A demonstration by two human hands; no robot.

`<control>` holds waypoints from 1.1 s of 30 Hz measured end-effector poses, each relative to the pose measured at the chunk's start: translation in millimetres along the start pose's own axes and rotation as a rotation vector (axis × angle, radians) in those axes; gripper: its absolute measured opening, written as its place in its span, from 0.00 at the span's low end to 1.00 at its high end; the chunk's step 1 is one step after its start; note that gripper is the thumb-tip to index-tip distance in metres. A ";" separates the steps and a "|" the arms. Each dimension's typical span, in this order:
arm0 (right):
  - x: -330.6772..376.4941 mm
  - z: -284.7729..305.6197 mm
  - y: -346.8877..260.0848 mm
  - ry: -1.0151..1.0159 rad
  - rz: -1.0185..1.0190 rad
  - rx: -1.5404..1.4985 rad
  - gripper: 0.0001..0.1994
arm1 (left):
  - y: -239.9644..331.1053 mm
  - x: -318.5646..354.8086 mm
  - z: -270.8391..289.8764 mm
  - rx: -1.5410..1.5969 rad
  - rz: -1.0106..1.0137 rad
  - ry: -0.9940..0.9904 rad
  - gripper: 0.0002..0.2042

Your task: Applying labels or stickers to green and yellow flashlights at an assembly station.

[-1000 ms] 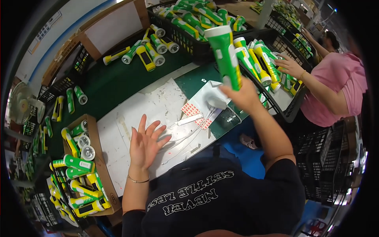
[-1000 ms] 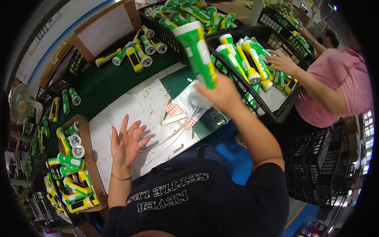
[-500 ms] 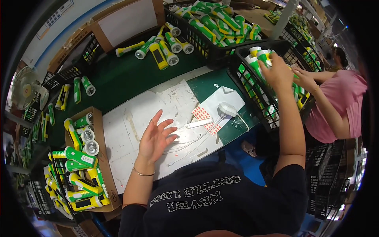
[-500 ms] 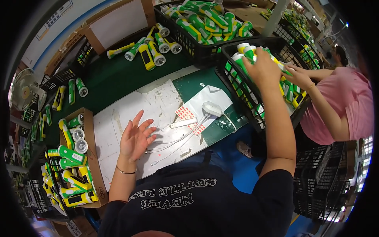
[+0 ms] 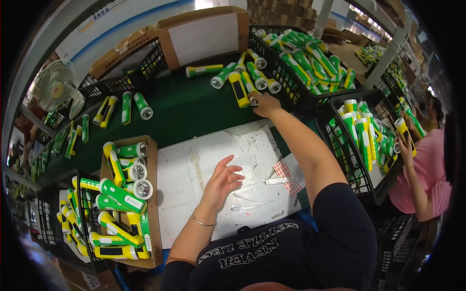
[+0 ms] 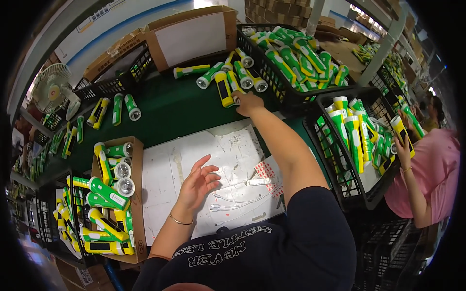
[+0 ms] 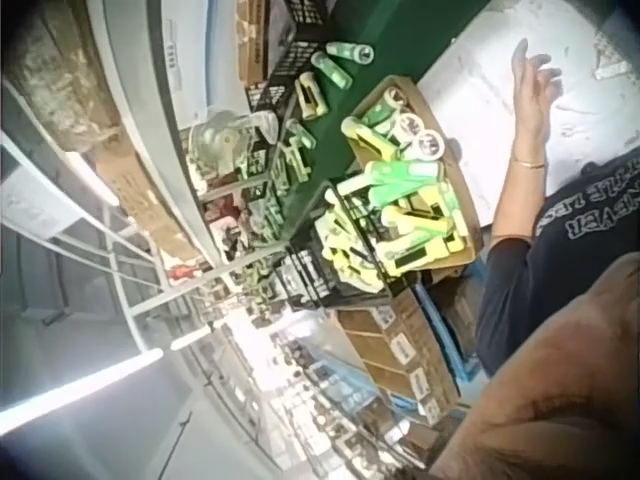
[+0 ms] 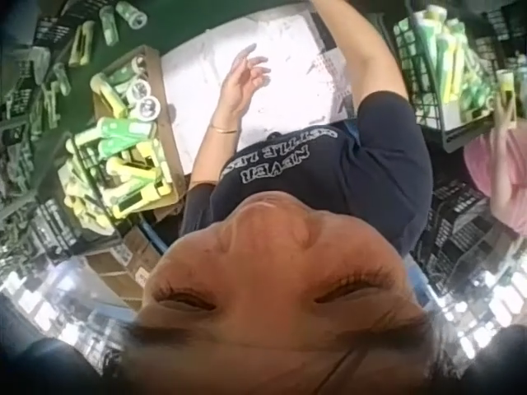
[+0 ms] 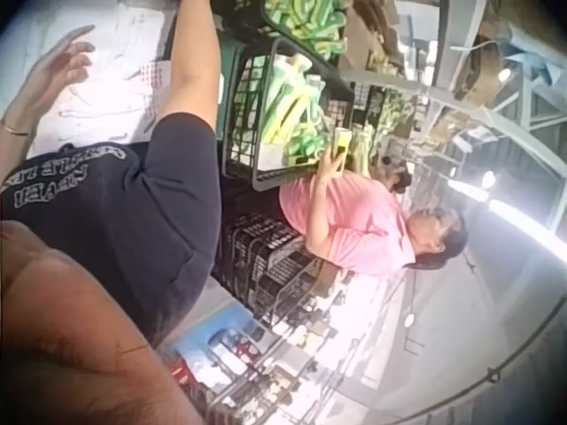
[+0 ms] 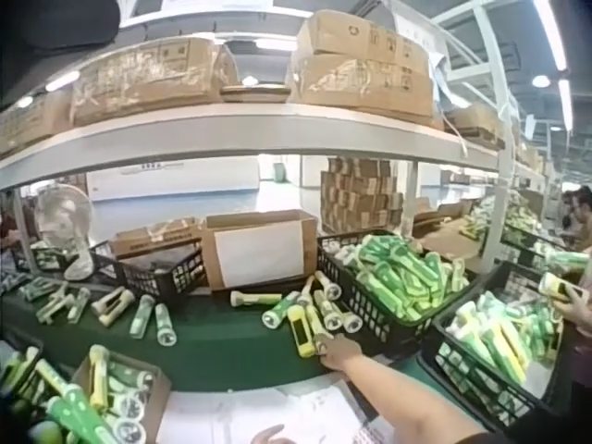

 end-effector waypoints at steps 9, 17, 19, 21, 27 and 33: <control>122.4 108.1 -7.8 0.225 0.436 -0.501 0.25 | 42.2 6.6 -13.9 -1.081 -0.550 0.256 0.24; 167.8 58.6 -76.1 -0.494 0.697 -1.013 0.23 | -15.3 2.6 -10.3 0.120 0.221 -0.365 0.26; 169.5 52.6 -74.8 -0.239 0.574 -0.861 0.23 | -15.3 2.5 -10.5 0.131 0.189 -0.240 0.25; 177.6 49.3 -68.6 -0.037 0.434 -0.644 0.24 | -9.0 1.0 -0.6 0.136 0.094 0.118 0.23; 197.3 5.2 -46.2 -0.264 0.383 -0.957 0.19 | -5.4 -0.4 11.3 0.151 0.092 0.102 0.20; 211.7 -6.6 -52.9 -0.338 0.322 -1.126 0.12 | 1.8 -1.5 -4.1 -0.009 -0.008 0.160 0.18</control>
Point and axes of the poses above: each hand's wrist, its own x-axis away from the middle knuckle, its own z-axis out of the back of the hand, y = z × x, the point moved 5 cm from there along -x, towards the middle knuckle, and after that the axes turned 11 degrees about x, right-handed, at the moved point
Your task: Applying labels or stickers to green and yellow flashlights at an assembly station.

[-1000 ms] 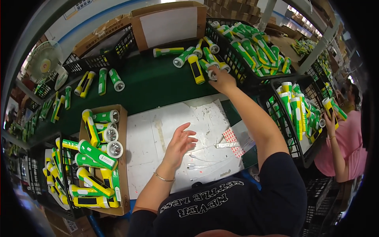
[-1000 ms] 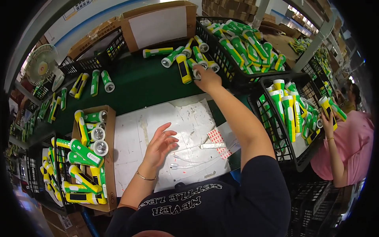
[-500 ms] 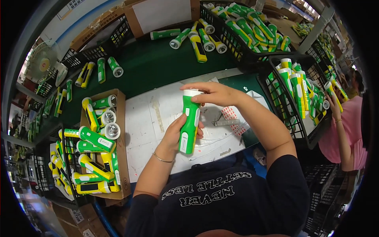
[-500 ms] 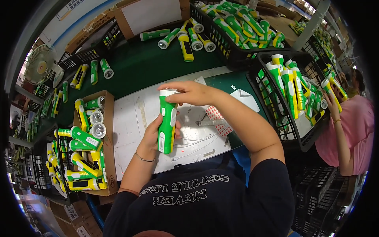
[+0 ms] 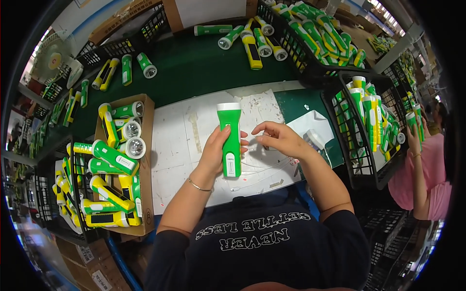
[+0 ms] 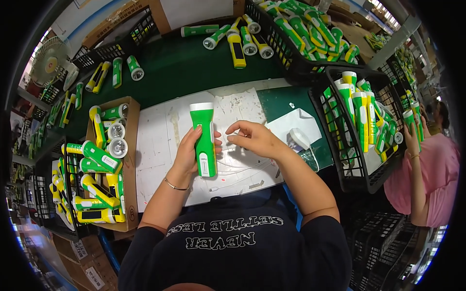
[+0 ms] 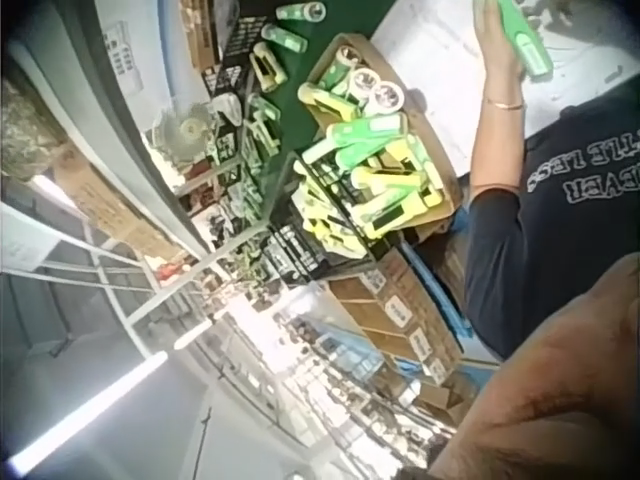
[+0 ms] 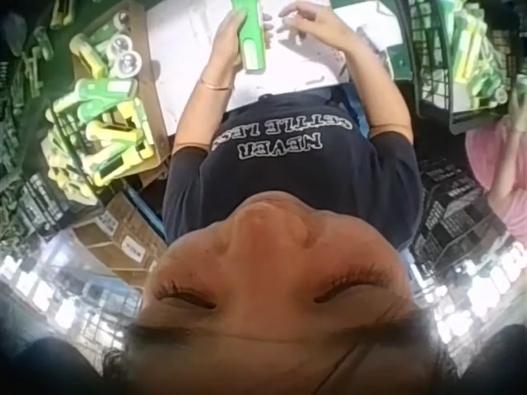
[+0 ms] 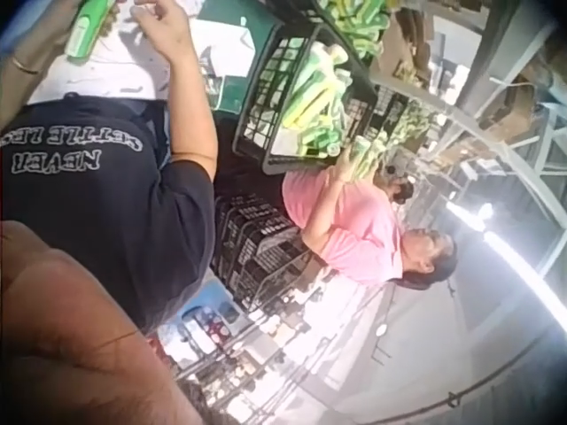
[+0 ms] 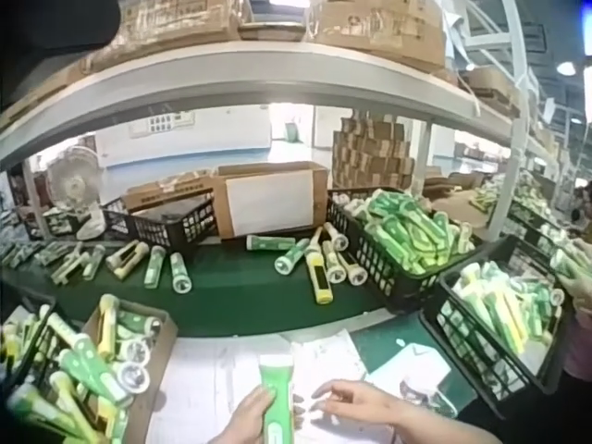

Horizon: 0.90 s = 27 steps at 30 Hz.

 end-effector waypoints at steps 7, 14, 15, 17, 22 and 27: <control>2.3 -27.0 11.6 -0.050 0.037 -0.092 0.08 | -4.1 -5.8 16.5 -0.031 -0.004 0.118 0.18; 8.7 -34.9 23.4 -0.027 -0.027 -0.003 0.09 | -9.9 1.3 18.3 0.006 0.027 0.168 0.18; 9.8 -34.2 20.9 0.005 0.010 0.055 0.10 | -10.1 1.9 18.8 0.006 0.033 0.161 0.18; 12.3 -34.3 13.0 0.029 0.037 0.111 0.10 | -10.5 1.1 20.4 0.011 0.037 0.161 0.18; 18.2 -35.0 -35.0 0.250 0.312 0.753 0.08 | -7.3 -6.7 17.4 0.009 0.003 0.113 0.15; 12.9 -45.5 -45.9 0.340 0.453 1.069 0.05 | -1.1 -6.3 6.6 -0.178 -0.142 0.097 0.17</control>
Point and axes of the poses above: each hand's wrist, its own x-axis away from the middle knuckle, its own z-axis out of the back of the hand, y = z × x, the point moved 5 cm from there along -x, towards the middle knuckle, and after that the axes turned 11 degrees about x, right-handed, at the moved point
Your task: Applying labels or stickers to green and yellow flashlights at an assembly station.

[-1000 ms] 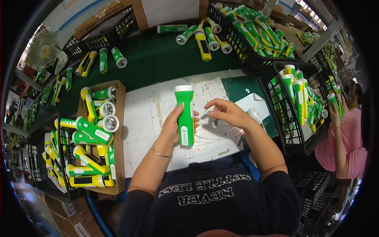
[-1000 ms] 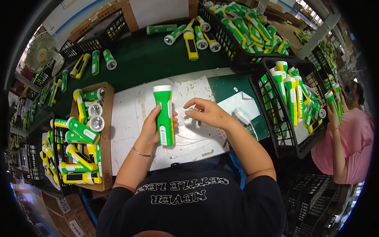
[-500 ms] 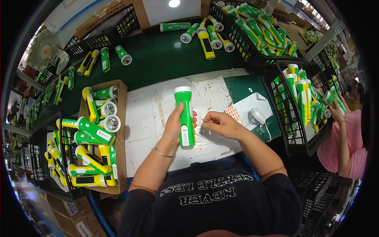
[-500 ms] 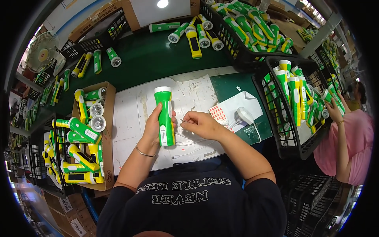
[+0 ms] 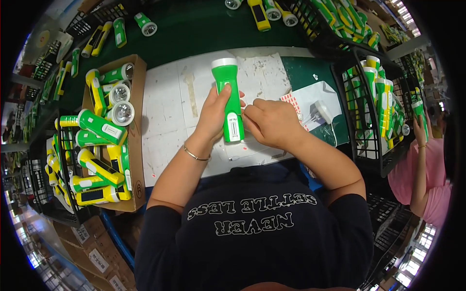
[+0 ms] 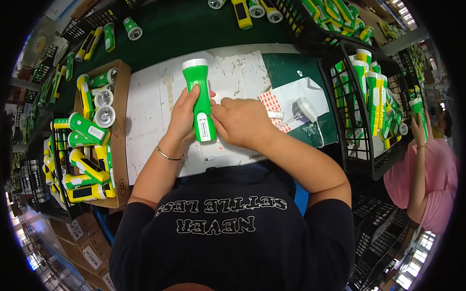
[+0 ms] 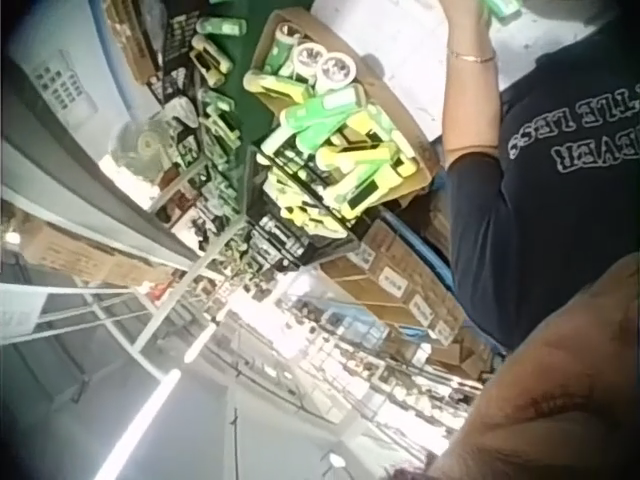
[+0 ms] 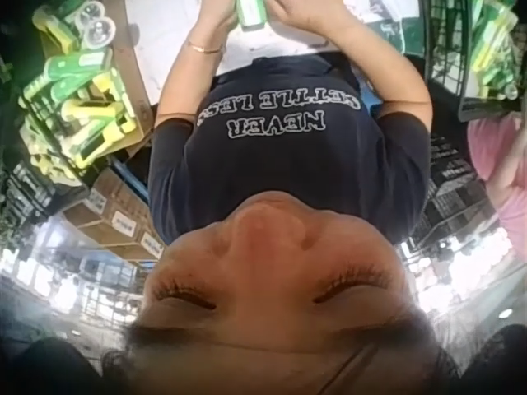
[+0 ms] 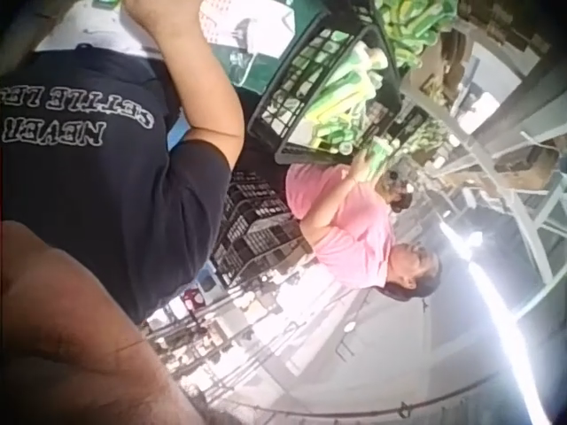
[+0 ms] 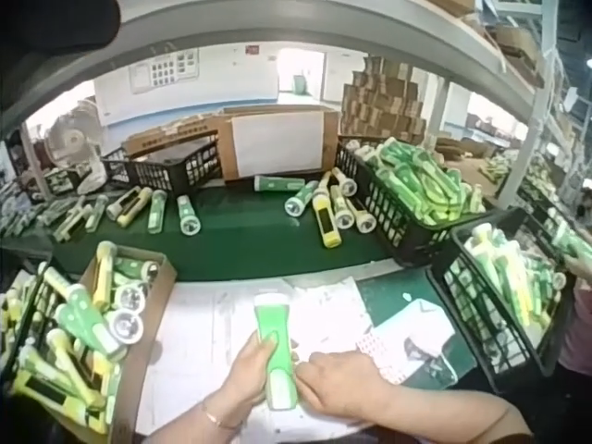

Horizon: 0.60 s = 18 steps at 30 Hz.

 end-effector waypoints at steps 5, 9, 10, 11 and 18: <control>-1.0 -10.0 -8.4 -0.026 0.129 0.094 0.06 | -5.1 3.7 2.5 -0.060 -0.047 -0.059 0.21; 25.5 -2.1 -29.1 -0.162 0.390 -0.148 0.09 | 3.3 -7.6 21.7 0.082 -0.027 0.039 0.24; 37.5 -4.5 -35.1 -0.150 0.422 -0.167 0.09 | 8.1 -8.7 24.3 0.057 -0.047 0.088 0.27; 44.5 -4.9 -38.9 -0.136 0.454 -0.182 0.10 | 9.3 -7.3 23.7 0.057 -0.046 0.091 0.27; -0.5 -27.2 2.5 -0.090 -0.359 -0.544 0.19 | -8.6 -0.6 10.3 0.235 0.055 -0.078 0.19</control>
Point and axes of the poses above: each hand's wrist, its own x-axis away from the middle knuckle, its own z-axis out of the back of the hand, y = z × x, the point moved 5 cm from there along -x, towards the middle knuckle, and after that the axes turned 11 degrees about x, right-handed, at the moved point
